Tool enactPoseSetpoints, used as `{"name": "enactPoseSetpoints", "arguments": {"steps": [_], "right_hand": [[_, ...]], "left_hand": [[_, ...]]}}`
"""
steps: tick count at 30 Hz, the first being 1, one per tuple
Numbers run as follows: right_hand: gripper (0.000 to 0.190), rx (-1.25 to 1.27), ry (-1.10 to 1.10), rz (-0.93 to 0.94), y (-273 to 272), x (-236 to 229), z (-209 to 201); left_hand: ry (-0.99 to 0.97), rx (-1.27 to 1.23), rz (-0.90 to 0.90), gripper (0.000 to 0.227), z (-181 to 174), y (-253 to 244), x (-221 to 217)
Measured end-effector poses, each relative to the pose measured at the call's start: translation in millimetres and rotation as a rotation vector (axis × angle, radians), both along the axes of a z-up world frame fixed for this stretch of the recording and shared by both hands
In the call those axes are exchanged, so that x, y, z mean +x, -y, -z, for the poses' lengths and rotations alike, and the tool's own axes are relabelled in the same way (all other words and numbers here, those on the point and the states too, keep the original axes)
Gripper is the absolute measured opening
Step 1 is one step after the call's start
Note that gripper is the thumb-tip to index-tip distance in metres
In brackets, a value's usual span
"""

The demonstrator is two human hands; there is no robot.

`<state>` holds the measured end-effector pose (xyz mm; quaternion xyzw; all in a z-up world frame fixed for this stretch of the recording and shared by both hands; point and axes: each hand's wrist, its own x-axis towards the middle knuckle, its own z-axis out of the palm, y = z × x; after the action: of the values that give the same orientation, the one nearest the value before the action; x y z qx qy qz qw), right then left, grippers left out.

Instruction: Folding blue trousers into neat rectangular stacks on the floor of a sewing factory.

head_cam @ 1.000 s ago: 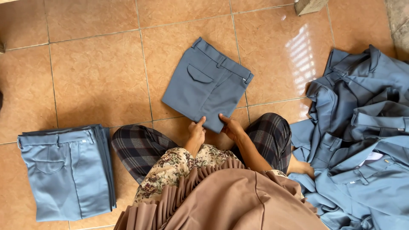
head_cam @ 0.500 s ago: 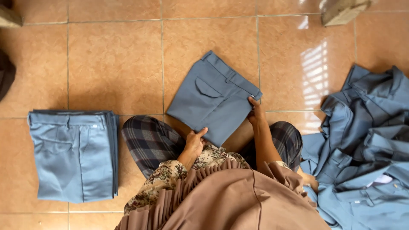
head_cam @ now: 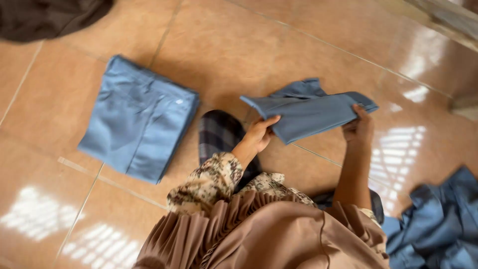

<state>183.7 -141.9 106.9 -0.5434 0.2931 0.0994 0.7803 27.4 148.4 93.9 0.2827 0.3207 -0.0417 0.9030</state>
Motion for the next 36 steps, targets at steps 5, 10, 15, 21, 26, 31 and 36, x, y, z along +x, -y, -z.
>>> {"name": "enactPoseSetpoints", "arguments": {"steps": [5,10,15,21,26,31,36], "right_hand": [[0.036,0.187,0.198,-0.155,-137,14,-99],[0.033,0.31,0.369,-0.553,-268,38,-95],[0.046,0.362,0.434,-0.841,-413,-18,-59],[0.076,0.019,0.019,-0.902,-491,-142,30],[0.077,-0.04,0.009,-0.967,-478,-162,64],[0.069,-0.037,0.022,-0.979,-480,-159,63],[0.061,-0.048,0.028,-0.989,-475,-164,49]], "left_hand": [[0.222,-0.138,-0.178,0.05,-72,-110,-3],[0.323,0.112,-0.369,0.032,-87,-225,-64],[0.192,0.419,-0.542,0.05,-135,-293,-190],[-0.256,0.503,-0.603,0.076,9,-317,-312],[-0.401,0.462,-0.649,0.061,105,-310,-340],[-0.394,0.477,-0.692,0.057,115,-308,-337],[-0.411,0.469,-0.718,0.056,132,-307,-343]]}}
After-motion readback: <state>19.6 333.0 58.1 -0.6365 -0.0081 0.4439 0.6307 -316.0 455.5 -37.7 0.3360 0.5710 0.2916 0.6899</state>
